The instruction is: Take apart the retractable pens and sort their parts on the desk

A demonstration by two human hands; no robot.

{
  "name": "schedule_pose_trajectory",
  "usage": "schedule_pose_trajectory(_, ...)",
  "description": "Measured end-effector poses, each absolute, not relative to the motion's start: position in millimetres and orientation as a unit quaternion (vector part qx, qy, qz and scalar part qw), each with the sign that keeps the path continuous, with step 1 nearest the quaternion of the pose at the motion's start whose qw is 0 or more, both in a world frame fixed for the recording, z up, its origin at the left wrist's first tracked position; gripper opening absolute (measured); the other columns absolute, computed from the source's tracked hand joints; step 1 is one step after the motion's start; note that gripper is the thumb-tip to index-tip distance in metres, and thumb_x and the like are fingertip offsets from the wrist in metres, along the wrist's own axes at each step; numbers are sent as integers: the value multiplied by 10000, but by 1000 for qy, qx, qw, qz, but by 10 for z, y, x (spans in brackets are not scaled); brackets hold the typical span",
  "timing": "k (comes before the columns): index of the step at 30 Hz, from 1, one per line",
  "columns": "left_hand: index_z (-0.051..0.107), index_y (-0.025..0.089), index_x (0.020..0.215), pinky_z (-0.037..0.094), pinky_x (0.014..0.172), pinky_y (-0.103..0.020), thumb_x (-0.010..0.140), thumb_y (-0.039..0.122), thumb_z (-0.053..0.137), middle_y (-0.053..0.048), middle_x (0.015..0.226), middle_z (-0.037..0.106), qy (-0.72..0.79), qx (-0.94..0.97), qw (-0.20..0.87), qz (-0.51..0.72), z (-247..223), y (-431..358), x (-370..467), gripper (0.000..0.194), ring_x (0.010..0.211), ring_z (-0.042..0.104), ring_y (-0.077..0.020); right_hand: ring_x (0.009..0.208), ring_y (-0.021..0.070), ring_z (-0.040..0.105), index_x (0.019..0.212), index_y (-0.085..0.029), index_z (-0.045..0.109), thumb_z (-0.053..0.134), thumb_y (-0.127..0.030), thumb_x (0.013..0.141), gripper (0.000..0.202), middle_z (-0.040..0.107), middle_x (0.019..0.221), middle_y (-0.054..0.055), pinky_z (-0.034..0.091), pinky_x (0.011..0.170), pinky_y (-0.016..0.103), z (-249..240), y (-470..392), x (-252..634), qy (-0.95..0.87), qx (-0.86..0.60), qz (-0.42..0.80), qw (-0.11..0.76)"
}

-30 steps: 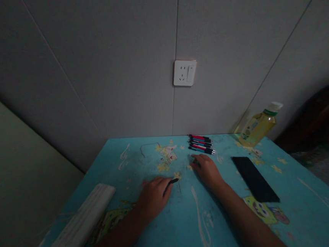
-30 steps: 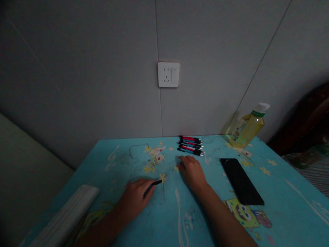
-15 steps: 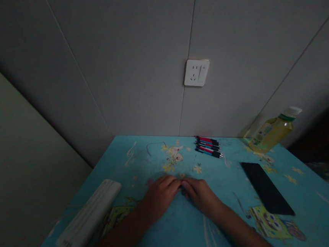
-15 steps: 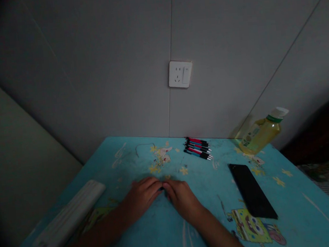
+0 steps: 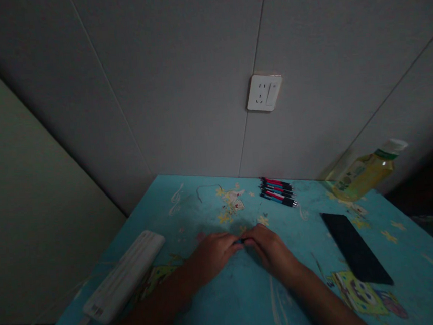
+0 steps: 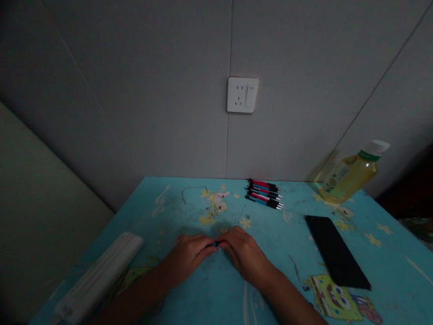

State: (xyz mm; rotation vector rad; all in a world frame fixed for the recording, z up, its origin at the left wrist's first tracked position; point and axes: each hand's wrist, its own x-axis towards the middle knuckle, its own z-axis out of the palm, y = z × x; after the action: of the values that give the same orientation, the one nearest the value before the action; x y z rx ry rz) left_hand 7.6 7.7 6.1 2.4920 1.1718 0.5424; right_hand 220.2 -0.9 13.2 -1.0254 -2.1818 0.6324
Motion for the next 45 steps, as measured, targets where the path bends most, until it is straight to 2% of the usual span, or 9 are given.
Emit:
schedule_pose_trajectory(5, 659, 199, 1040, 481, 713, -295, 995, 319, 486, -26, 895, 703, 414, 888, 94, 176, -70, 105, 65, 216, 824, 684, -183, 1060, 214, 607, 1229, -236, 588, 510, -309, 982, 270, 656, 1136, 75, 469, 958, 357, 133, -19, 2212, -819, -419, 255, 298)
schedule_pose_trajectory(10, 650, 223, 1012, 477, 674, -317, 970, 333, 533, -3, 831, 676, 415, 895, 32, 159, -92, 89, 66, 166, 785, 677, -202, 926, 191, 641, 1059, -231, 641, 503, -300, 986, 171, 677, 998, 45, 497, 868, 327, 103, -20, 2222, -813, -450, 259, 263)
schedule_pose_trajectory(14, 630, 236, 1087, 473, 652, -305, 978, 315, 522, -2, 850, 676, 412, 897, 36, 158, -67, 81, 61, 173, 782, 677, -194, 1000, 204, 618, 1153, -217, 593, 574, -321, 949, 230, 656, 1079, 64, 480, 898, 332, 125, -31, 2218, -803, -453, 258, 289)
schedule_pose_trajectory(18, 638, 226, 1045, 480, 696, -319, 983, 340, 506, -8, 837, 672, 410, 899, 31, 154, -57, 55, 68, 185, 789, 672, -197, 859, 181, 635, 979, -209, 652, 443, -324, 1010, 240, 680, 926, 40, 488, 822, 315, 121, -23, 2206, -795, -455, 293, 274)
schedule_pose_trajectory(22, 636, 219, 1034, 475, 718, -314, 996, 300, 483, -13, 828, 669, 409, 900, 27, 148, -26, 27, 73, 177, 769, 660, -180, 895, 191, 632, 1051, -206, 625, 602, -342, 932, 182, 677, 975, 42, 490, 811, 303, 136, -33, 2199, -771, -445, 325, 320)
schedule_pose_trajectory(27, 629, 209, 978, 468, 697, -331, 993, 315, 483, -17, 828, 659, 396, 905, 23, 155, -35, 21, 77, 182, 765, 653, -197, 774, 168, 621, 893, -205, 651, 429, -356, 1014, 295, 673, 843, 25, 475, 744, 288, 153, -45, 2189, -781, -449, 333, 279)
schedule_pose_trajectory(32, 620, 200, 939, 457, 686, -316, 998, 269, 468, -12, 808, 652, 404, 902, 29, 148, -85, 45, 76, 178, 751, 651, -187, 867, 177, 617, 1018, -201, 608, 610, -333, 926, 160, 670, 949, 33, 476, 786, 280, 147, -43, 2174, -764, -450, 327, 326)
schedule_pose_trajectory(38, 635, 224, 1008, 466, 710, -334, 989, 326, 492, -12, 845, 669, 407, 904, 24, 130, -37, 30, 84, 177, 760, 663, -199, 754, 170, 625, 905, -199, 663, 429, -367, 1013, 308, 680, 820, 22, 478, 721, 278, 152, -27, 2191, -771, -469, 316, 292)
schedule_pose_trajectory(45, 633, 212, 1052, 480, 730, -335, 1004, 299, 453, -23, 879, 678, 408, 901, 50, 135, -15, 37, 84, 206, 802, 669, -203, 931, 200, 630, 1223, -237, 650, 620, -344, 922, 321, 670, 1020, 65, 501, 852, 329, 132, -20, 2208, -782, -446, 297, 317)
